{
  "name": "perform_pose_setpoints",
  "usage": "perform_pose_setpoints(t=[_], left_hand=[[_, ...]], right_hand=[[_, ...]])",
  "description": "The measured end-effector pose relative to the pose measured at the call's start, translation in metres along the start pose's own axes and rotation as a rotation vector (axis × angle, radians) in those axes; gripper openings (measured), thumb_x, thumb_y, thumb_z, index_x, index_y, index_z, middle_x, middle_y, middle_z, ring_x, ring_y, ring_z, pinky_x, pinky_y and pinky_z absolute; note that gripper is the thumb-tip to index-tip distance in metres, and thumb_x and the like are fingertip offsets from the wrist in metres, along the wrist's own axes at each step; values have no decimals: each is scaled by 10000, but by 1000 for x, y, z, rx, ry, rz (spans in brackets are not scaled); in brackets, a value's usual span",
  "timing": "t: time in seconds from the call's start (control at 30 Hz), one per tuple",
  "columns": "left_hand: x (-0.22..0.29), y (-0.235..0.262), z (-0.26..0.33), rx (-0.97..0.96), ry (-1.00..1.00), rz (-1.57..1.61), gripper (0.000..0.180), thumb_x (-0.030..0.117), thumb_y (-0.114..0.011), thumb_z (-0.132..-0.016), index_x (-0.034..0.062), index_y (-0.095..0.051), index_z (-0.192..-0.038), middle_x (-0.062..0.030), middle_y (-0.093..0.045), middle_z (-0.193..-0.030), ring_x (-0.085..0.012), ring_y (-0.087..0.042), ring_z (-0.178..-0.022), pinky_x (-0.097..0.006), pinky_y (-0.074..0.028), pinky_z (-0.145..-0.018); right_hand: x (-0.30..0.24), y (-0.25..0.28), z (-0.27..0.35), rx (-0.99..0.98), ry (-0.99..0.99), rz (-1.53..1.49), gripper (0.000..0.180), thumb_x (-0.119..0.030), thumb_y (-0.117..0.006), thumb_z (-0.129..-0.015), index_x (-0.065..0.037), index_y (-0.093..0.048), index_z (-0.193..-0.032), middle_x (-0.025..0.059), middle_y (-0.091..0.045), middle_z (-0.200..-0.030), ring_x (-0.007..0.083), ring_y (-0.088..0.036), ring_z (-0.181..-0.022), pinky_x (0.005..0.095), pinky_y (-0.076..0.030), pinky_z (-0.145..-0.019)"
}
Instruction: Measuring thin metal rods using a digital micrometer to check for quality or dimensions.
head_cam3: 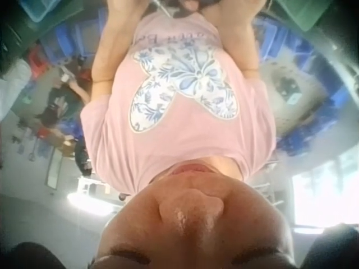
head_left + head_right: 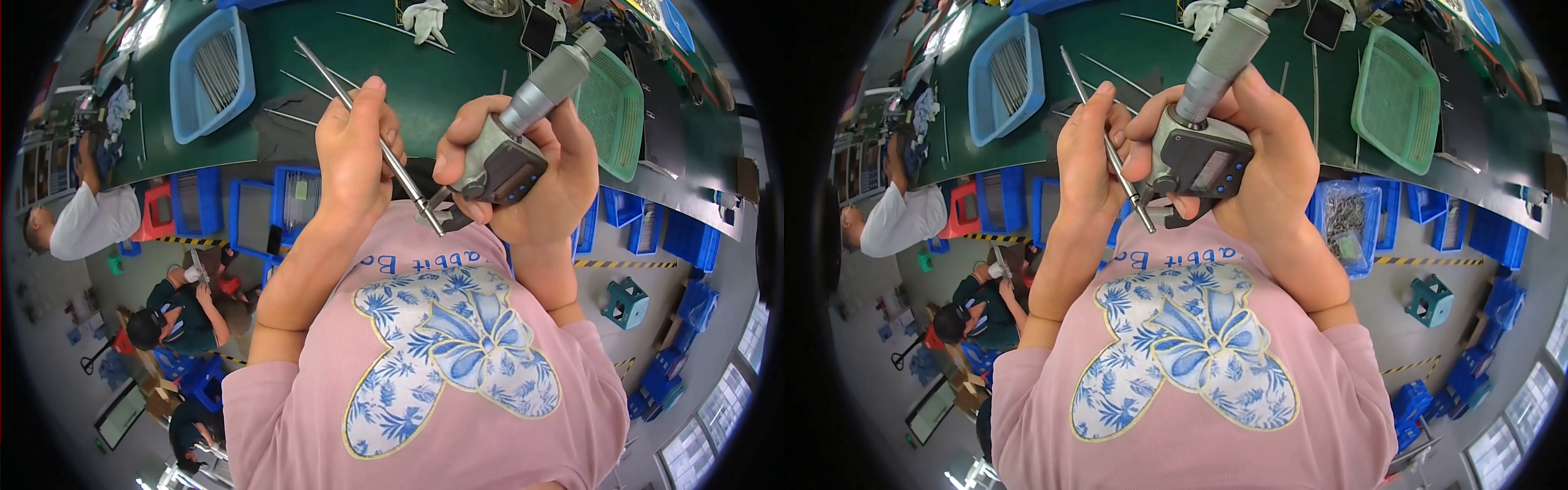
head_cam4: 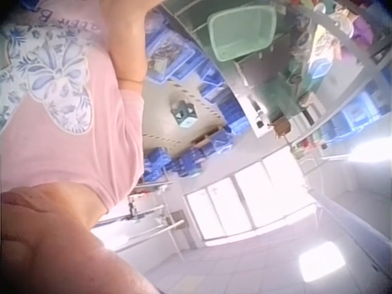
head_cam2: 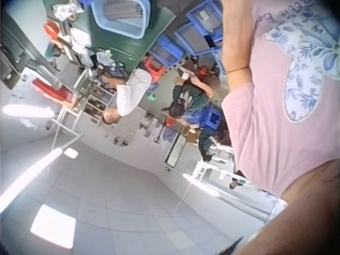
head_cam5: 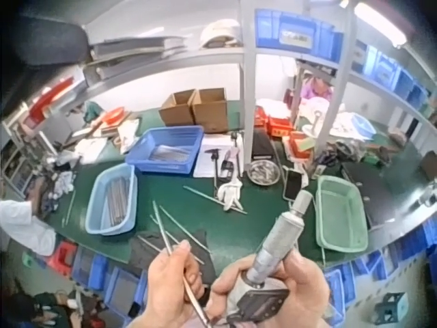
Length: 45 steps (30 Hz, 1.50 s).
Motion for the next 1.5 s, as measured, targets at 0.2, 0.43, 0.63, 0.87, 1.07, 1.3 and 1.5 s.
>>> perform_pose_setpoints(t=[0.2, 0.43, 0.63, 0.87, 1.07, 1.3, 1.5], left_hand=[[-1, 0, -1, 12, 14, -8, 277, 206, -437, -833, 72, -339, -610, -13, -337, -479, -85, -284, -332, -228, -233, -312], [0, 5, -3, 59, 108, -44, 292, 233, -449, -821, 79, -335, -601, -6, -324, -479, -78, -267, -340, -234, -209, -328], [1, 7, -4, 70, 76, -68, 256, 218, -447, -821, 79, -338, -635, -3, -336, -497, -75, -275, -352, -231, -210, -333], [25, 15, 15, -291, 420, 122, 158, 136, -398, -840, 10, -459, -911, 28, -311, -464, -39, -252, -319, -184, -221, -302], [38, 18, 50, -735, 770, 212, 285, 87, -358, -830, -57, -372, -1076, 29, -307, -428, -22, -242, -290, -171, -178, -262], [42, 22, 41, -751, 818, 331, 477, 120, -343, -819, -87, -187, -1220, 3, -333, -449, -32, -275, -311, -163, -213, -279], [41, 29, 22, -620, 440, 403, 613, 375, -241, -834, -81, -177, -1238, -87, -397, -545, -115, -323, -409, -220, -279, -370]], right_hand=[[3, 3, -3, 8, 35, -81, 671, -550, -255, -792, 75, -498, -823, 212, -541, -663, 143, -437, -357, 190, -361, -320], [4, 0, -7, 7, 12, -21, 680, -542, -272, -782, 93, -508, -840, 196, -555, -654, 141, -455, -361, 186, -371, -325], [6, -1, -7, 46, 4, 55, 692, -544, -239, -796, 90, -513, -838, 190, -555, -649, 152, -462, -369, 190, -363, -319], [0, 58, -16, 257, 134, 378, 380, -294, -463, -756, 58, -532, -881, 143, -579, -694, 81, -411, -369, 180, -328, -358], [2, 96, -37, 434, 170, 255, 276, -134, -617, -667, 34, -542, -872, 97, -592, -695, 52, -405, -394, 178, -313, -363], [4, 93, -30, 344, 102, 218, 314, -45, -629, -647, 43, -492, -916, 114, -552, -714, 77, -423, -429, 192, -335, -397], [32, 94, -24, 396, -10, -67, 283, -25, -607, -677, 11, -473, -924, 73, -526, -705, 84, -430, -455, 207, -337, -400]])
Point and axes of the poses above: each hand's wrist, its own z-axis away from the middle knuckle, its own y-axis out of the back of the hand, x = y × z, the point moved 4 cm from there along -z, towards the middle knuckle
